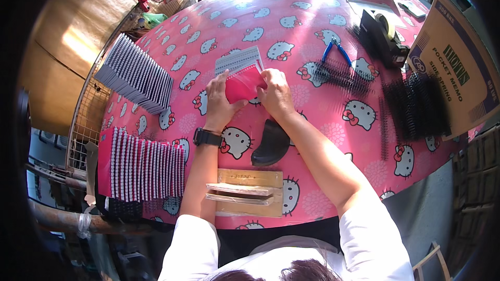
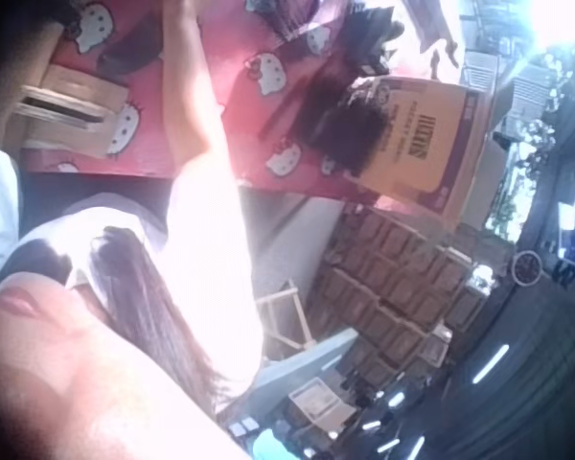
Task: The person assembles notebooks by manually threading a spiral binding through pre-punched holes in paper and covers, then placing the finished notebooks into stacks.
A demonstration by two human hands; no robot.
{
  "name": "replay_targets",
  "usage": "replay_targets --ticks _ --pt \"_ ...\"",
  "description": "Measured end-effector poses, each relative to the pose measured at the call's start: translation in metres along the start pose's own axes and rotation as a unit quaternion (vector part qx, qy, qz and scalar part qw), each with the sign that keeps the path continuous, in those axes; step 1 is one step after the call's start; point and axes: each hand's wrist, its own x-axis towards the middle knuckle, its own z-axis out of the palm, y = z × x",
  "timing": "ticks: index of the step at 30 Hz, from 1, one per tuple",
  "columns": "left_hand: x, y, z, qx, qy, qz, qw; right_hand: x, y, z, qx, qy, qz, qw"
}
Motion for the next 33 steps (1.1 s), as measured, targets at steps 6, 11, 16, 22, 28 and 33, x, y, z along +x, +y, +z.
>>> replay_targets --ticks 6,11,16,22,28,33 --pt "0.004 0.004 -0.005 0.016 0.039 0.046 0.998 0.002 -0.011 -0.004 -0.014 0.021 -0.031 0.999" --pt "-0.002 0.013 -0.003 -0.021 0.058 0.039 0.997 -0.003 -0.015 -0.003 0.107 0.028 0.047 0.993" --pt "0.001 0.02 -0.008 -0.002 0.049 0.047 0.998 -0.001 -0.009 -0.005 0.038 0.018 0.02 0.999" --pt "0.0 0.018 -0.01 -0.01 0.058 0.045 0.997 -0.005 -0.012 -0.001 0.018 0.031 -0.03 0.999" --pt "0.001 0.017 -0.01 -0.026 0.068 0.042 0.996 -0.005 -0.013 -0.003 -0.001 0.037 -0.05 0.998" --pt "0.0 0.018 -0.011 -0.047 0.078 0.039 0.995 -0.006 -0.015 -0.003 -0.03 0.032 -0.065 0.997"
